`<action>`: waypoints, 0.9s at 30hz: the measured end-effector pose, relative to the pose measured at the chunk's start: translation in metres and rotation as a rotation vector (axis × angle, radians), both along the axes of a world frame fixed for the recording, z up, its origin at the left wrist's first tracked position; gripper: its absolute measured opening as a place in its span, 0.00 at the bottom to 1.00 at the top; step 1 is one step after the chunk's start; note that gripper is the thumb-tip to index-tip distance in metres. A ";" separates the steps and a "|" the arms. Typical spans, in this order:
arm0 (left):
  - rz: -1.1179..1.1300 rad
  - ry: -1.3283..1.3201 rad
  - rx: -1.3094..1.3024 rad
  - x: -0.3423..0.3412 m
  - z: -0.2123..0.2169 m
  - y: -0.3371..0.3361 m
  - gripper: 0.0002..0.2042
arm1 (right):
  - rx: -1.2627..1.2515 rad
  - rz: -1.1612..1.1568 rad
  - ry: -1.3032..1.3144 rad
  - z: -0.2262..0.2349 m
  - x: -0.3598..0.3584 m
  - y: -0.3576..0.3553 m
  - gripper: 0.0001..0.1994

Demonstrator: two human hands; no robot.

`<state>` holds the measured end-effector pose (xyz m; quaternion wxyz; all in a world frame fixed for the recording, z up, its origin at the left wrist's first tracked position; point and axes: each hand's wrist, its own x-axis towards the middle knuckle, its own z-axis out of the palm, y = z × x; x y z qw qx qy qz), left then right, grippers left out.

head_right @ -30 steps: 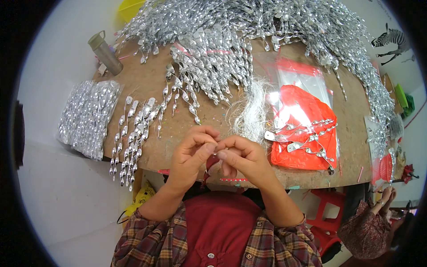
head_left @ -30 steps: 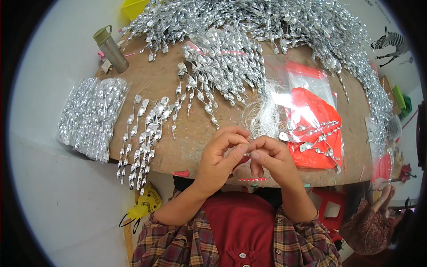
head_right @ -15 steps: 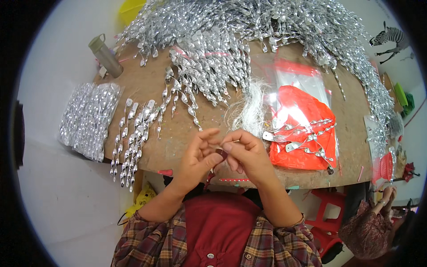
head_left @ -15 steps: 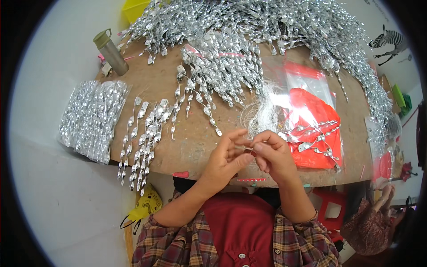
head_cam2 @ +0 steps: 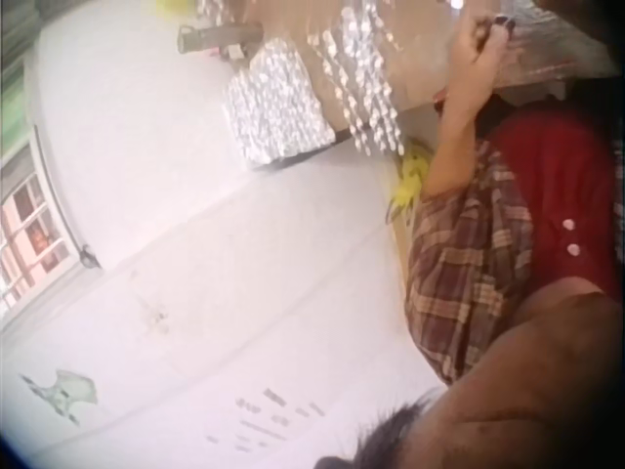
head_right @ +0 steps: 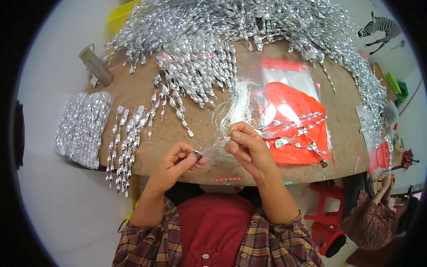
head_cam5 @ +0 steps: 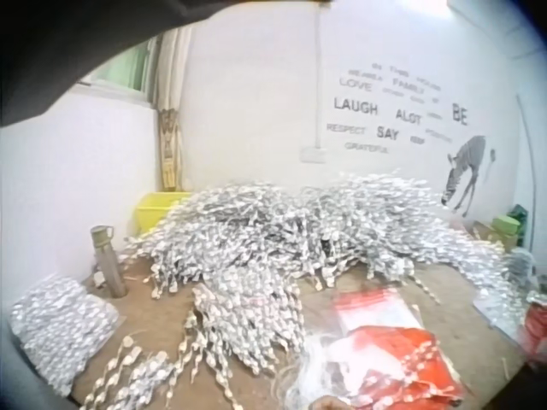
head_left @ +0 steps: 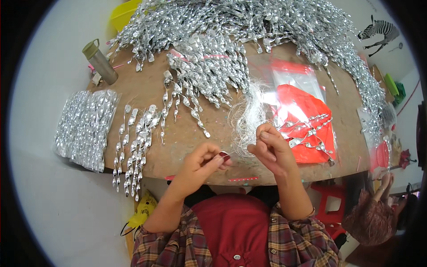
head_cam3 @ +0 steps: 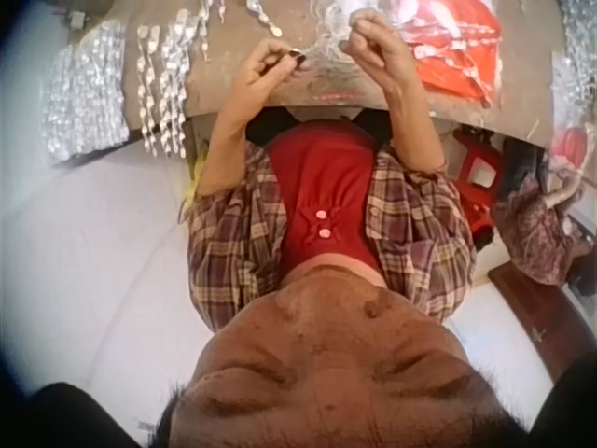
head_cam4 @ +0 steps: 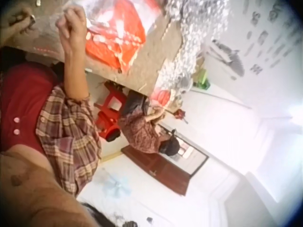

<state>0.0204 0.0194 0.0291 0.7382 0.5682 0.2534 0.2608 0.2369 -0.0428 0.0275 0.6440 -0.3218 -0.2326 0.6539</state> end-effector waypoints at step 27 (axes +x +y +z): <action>-0.001 -0.010 -0.185 -0.003 -0.024 0.002 0.10 | -0.152 0.255 -0.147 -0.008 -0.025 0.012 0.04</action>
